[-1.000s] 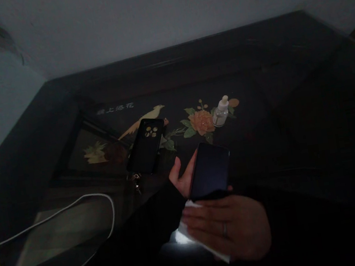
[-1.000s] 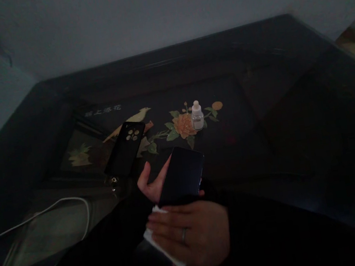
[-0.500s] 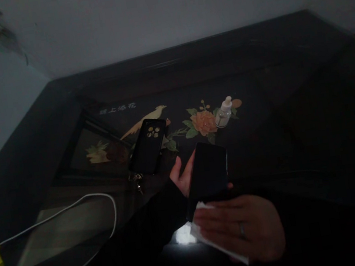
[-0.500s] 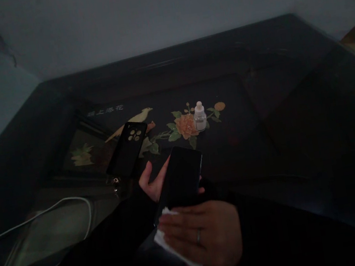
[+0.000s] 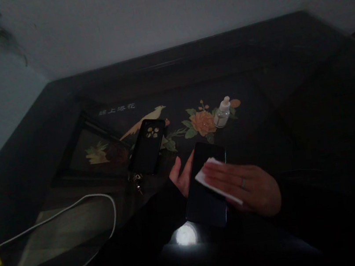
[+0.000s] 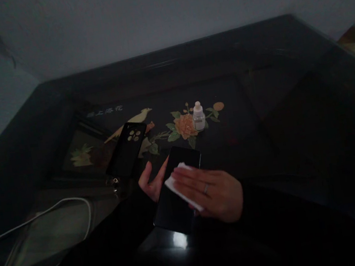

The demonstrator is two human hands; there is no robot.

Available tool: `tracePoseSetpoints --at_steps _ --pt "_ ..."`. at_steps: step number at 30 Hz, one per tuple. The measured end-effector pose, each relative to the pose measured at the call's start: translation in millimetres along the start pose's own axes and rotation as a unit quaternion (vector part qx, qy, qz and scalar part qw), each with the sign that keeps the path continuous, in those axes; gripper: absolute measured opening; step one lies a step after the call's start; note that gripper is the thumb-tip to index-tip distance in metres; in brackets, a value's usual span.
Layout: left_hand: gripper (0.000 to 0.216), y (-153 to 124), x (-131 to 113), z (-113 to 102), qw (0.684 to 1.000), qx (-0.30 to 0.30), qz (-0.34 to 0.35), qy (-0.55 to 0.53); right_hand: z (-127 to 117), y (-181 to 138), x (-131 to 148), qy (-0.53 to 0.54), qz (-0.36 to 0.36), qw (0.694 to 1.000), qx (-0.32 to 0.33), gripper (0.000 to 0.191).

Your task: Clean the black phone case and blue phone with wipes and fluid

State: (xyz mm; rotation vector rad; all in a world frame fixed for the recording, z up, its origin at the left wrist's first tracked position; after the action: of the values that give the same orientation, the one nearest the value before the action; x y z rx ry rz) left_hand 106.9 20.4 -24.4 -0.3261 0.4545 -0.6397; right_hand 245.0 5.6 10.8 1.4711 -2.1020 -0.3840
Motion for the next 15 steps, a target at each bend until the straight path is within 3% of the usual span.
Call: tracePoseSetpoints --at_steps 3,6,8,12,15 --pt "0.062 -1 0 -1 1.000 -0.001 0.016 -0.025 -3 -1 -7 -0.017 0.023 0.999 -0.016 0.035" --pt "0.060 -2 1 -1 0.999 0.033 -0.020 -0.011 1 -1 13 0.037 -0.079 0.996 0.004 0.030" --pt "0.060 -2 0 -1 0.999 0.050 -0.015 0.011 0 -2 20 0.068 -0.106 0.992 0.004 0.029" --pt "0.060 0 -9 -7 0.997 0.018 0.047 0.054 -20 -5 -3 0.111 0.029 0.989 -0.090 0.039" --pt "0.063 0 -15 -13 0.994 -0.004 0.069 0.081 -35 -9 -24 0.152 0.181 0.955 -0.179 0.039"
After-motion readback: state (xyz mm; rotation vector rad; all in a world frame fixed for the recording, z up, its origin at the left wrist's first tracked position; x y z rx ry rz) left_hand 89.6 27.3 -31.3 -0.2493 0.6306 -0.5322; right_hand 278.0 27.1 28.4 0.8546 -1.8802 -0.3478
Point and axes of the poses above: each hand's wrist, its own y-axis towards the middle knuckle, its own z-axis out of the palm, x = y × z, the point moved 3 cm from there along y, towards the middle knuckle, and after that the axes turned 1 degree about y, right-handed, at the moved point
